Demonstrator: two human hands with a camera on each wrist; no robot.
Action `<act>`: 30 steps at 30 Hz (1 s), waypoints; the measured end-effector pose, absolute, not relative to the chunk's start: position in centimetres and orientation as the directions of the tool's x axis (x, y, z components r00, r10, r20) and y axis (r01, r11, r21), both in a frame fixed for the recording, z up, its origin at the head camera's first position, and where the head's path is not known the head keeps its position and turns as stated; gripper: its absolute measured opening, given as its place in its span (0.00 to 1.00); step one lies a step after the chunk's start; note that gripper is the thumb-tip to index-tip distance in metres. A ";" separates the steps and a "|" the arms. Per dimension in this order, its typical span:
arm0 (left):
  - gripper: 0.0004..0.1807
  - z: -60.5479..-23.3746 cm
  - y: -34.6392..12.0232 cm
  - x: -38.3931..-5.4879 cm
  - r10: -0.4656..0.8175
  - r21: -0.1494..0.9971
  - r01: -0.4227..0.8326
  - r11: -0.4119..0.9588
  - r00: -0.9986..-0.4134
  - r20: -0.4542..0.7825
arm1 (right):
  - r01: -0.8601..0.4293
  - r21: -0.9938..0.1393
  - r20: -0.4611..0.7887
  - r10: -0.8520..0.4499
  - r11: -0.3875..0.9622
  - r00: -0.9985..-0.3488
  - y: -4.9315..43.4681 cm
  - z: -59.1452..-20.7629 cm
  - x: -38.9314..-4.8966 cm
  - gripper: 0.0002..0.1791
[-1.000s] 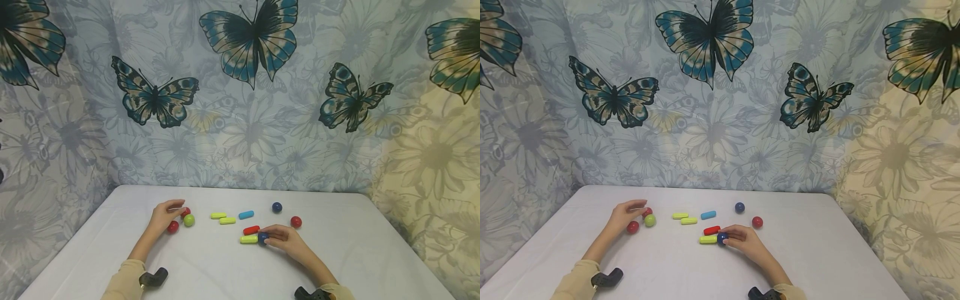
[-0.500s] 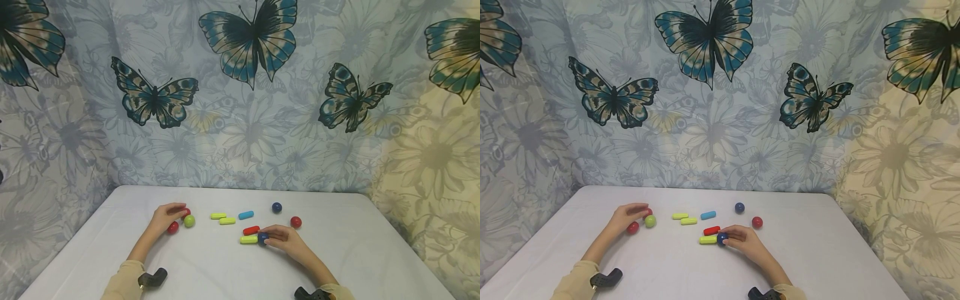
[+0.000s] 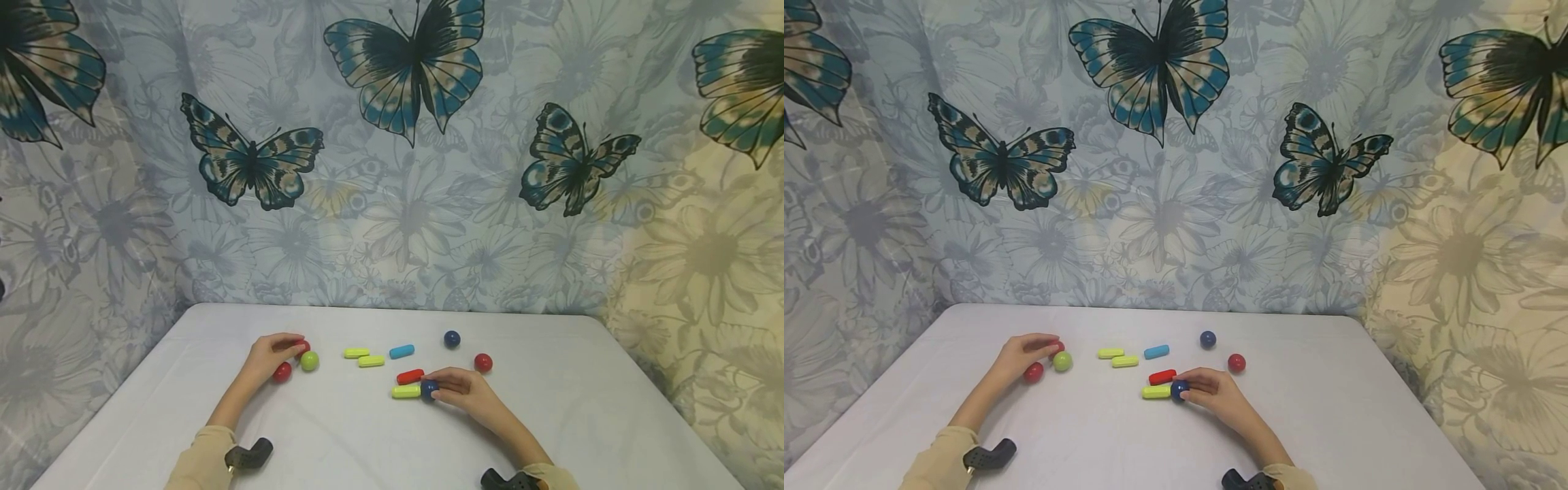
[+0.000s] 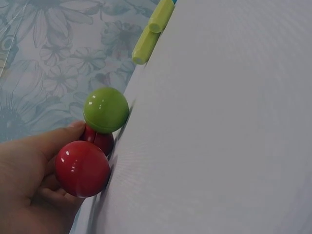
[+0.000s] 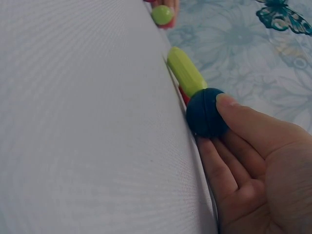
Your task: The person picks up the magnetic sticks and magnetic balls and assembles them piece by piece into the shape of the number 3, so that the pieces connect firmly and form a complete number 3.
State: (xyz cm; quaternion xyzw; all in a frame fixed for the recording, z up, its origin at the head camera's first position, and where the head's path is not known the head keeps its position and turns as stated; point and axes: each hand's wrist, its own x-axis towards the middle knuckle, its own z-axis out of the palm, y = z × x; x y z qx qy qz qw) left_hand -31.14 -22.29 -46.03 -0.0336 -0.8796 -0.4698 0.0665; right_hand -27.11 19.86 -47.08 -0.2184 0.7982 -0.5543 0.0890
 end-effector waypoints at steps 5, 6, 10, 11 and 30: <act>0.18 -45.8 -22.3 -31.1 -0.020 0.812 0.139 0.566 -0.983 0.182 | -0.245 -0.923 0.095 -0.440 0.297 -0.893 19.8 -47.1 -27.1 0.21; 0.18 -45.7 -22.3 -31.1 -0.024 0.813 0.142 0.565 -0.982 0.189 | -0.243 -0.923 0.094 -0.439 0.297 -0.893 19.8 -47.1 -27.1 0.21; 0.18 -45.5 -22.2 -31.1 -0.040 0.828 0.149 0.541 -0.979 0.202 | -0.236 -0.927 0.090 -0.438 0.292 -0.894 19.8 -47.0 -27.1 0.21; 0.18 -45.4 -22.2 -31.1 -0.042 0.831 0.150 0.536 -0.978 0.204 | -0.235 -0.927 0.089 -0.438 0.291 -0.895 19.8 -47.0 -27.1 0.21; 0.18 -42.9 -19.2 -30.2 -0.022 0.865 0.179 0.468 -0.977 0.214 | -0.250 -0.924 0.103 -0.442 0.289 -0.891 19.8 -47.0 -27.0 0.21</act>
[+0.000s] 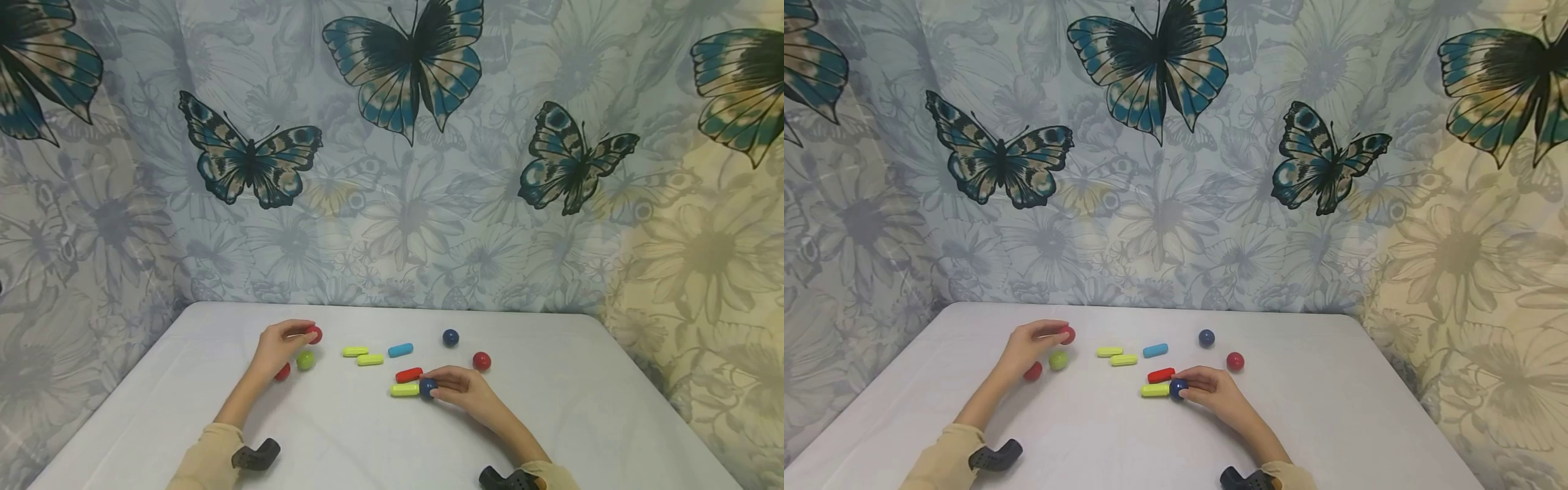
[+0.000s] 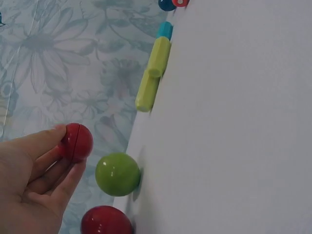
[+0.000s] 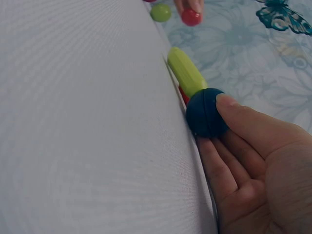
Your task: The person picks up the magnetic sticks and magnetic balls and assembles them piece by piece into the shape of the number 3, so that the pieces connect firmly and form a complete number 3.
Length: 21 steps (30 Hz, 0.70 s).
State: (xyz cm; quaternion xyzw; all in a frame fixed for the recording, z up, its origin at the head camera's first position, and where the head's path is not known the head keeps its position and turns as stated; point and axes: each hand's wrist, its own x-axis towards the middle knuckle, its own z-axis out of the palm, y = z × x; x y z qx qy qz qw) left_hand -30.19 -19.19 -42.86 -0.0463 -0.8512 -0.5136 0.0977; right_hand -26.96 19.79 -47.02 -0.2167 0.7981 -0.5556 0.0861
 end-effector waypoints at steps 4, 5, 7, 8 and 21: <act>0.19 -42.7 -18.2 -30.0 0.028 0.884 0.211 0.418 -0.975 0.220 | -0.247 -0.924 0.099 -0.440 0.293 -0.892 19.7 -47.0 -27.0 0.21; 0.19 -42.7 -17.9 -30.0 0.041 0.888 0.220 0.404 -0.974 0.222 | -0.243 -0.924 0.095 -0.438 0.296 -0.894 19.7 -47.0 -27.0 0.21; 0.20 -42.8 -17.4 -30.0 0.060 0.898 0.231 0.375 -0.972 0.225 | -0.240 -0.924 0.091 -0.437 0.298 -0.895 19.7 -47.0 -26.9 0.21; 0.19 -42.9 -17.1 -30.0 0.068 0.899 0.232 0.370 -0.972 0.223 | -0.236 -0.924 0.087 -0.436 0.301 -0.896 19.7 -47.0 -26.9 0.21; 0.18 -43.8 -14.1 -29.2 0.208 0.903 0.267 0.337 -0.956 0.205 | -0.238 -0.923 0.088 -0.436 0.303 -0.896 19.7 -46.9 -27.0 0.21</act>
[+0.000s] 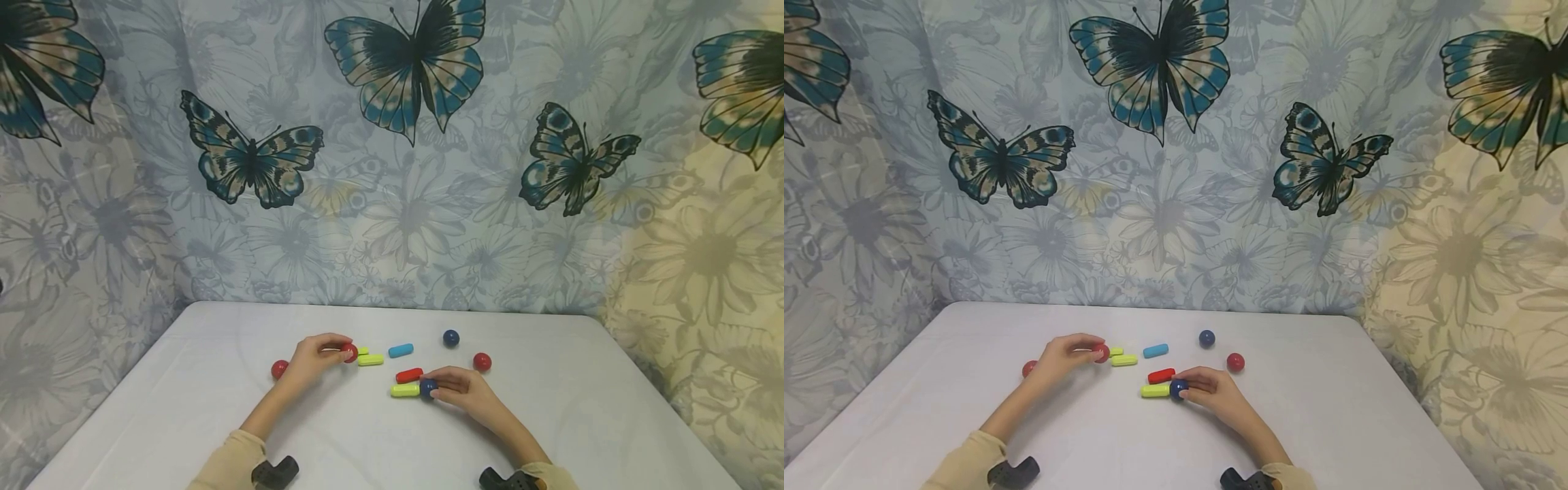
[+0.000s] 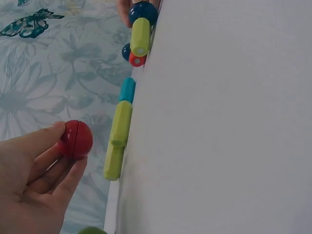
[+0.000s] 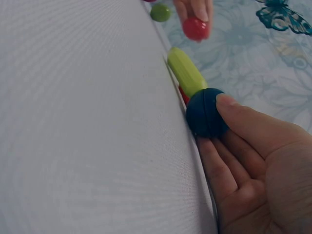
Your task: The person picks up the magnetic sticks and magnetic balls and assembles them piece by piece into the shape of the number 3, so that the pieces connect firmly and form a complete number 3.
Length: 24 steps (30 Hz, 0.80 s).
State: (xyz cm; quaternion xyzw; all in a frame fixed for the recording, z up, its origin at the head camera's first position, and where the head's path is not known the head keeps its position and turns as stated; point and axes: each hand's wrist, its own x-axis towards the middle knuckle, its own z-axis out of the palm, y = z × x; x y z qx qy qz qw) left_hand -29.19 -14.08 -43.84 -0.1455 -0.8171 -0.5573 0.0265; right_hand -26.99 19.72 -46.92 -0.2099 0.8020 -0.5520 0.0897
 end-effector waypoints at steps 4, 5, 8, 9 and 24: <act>0.18 -44.5 -13.3 -29.1 0.233 0.893 0.266 0.363 -0.954 0.190 | -0.227 -0.926 0.079 -0.436 0.300 -0.897 19.7 -46.8 -26.9 0.21; 0.17 -44.6 -13.1 -29.0 0.238 0.893 0.265 0.363 -0.953 0.186 | -0.226 -0.926 0.077 -0.435 0.301 -0.897 19.7 -46.8 -26.9 0.21; 0.17 -44.7 -12.6 -28.8 0.261 0.901 0.266 0.342 -0.948 0.181 | -0.221 -0.928 0.074 -0.433 0.299 -0.898 19.7 -46.7 -26.9 0.21; 0.16 -44.8 -12.5 -28.8 0.268 0.900 0.272 0.340 -0.945 0.184 | -0.226 -0.927 0.078 -0.435 0.299 -0.897 19.7 -46.7 -26.9 0.21; 0.16 -46.3 -11.4 -28.5 0.348 0.896 0.299 0.329 -0.920 0.179 | -0.227 -0.922 0.076 -0.427 0.315 -0.901 19.7 -46.8 -26.9 0.21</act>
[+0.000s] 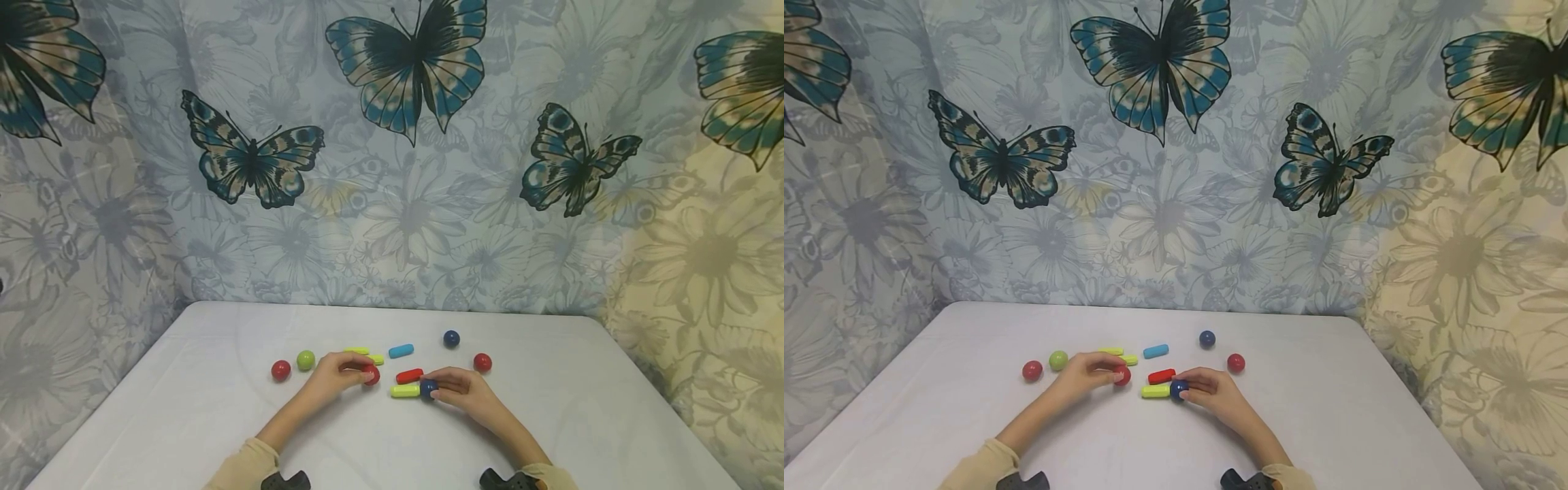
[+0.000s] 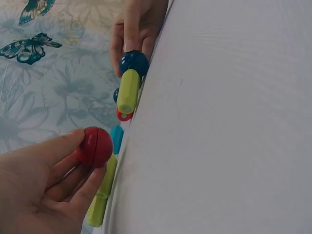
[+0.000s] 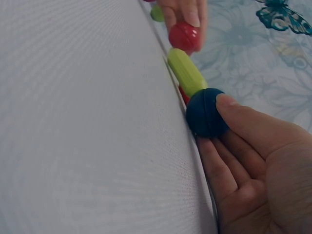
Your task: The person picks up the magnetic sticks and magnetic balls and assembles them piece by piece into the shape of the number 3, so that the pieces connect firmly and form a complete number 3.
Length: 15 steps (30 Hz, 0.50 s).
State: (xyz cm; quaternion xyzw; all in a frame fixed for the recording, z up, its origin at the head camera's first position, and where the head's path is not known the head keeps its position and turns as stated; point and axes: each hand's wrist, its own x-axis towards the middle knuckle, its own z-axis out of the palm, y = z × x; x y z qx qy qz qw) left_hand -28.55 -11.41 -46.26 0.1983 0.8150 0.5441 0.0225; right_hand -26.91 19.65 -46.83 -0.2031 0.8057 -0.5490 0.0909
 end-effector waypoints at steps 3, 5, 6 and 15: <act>0.17 -46.5 -11.2 -28.6 0.364 0.900 0.296 0.320 -0.915 0.171 | -0.225 -0.923 0.074 -0.430 0.311 -0.900 19.7 -46.8 -26.9 0.21; 0.18 -46.6 -11.0 -28.5 0.375 0.903 0.296 0.313 -0.911 0.168 | -0.220 -0.926 0.071 -0.432 0.307 -0.899 19.7 -46.8 -26.9 0.21; 0.18 -46.7 -11.0 -28.5 0.377 0.902 0.298 0.313 -0.910 0.170 | -0.217 -0.927 0.068 -0.431 0.306 -0.900 19.7 -46.8 -26.9 0.21; 0.18 -46.6 -10.6 -28.0 0.403 0.919 0.287 0.270 -0.901 0.163 | -0.222 -0.937 0.079 -0.455 0.270 -0.887 19.7 -46.6 -26.6 0.21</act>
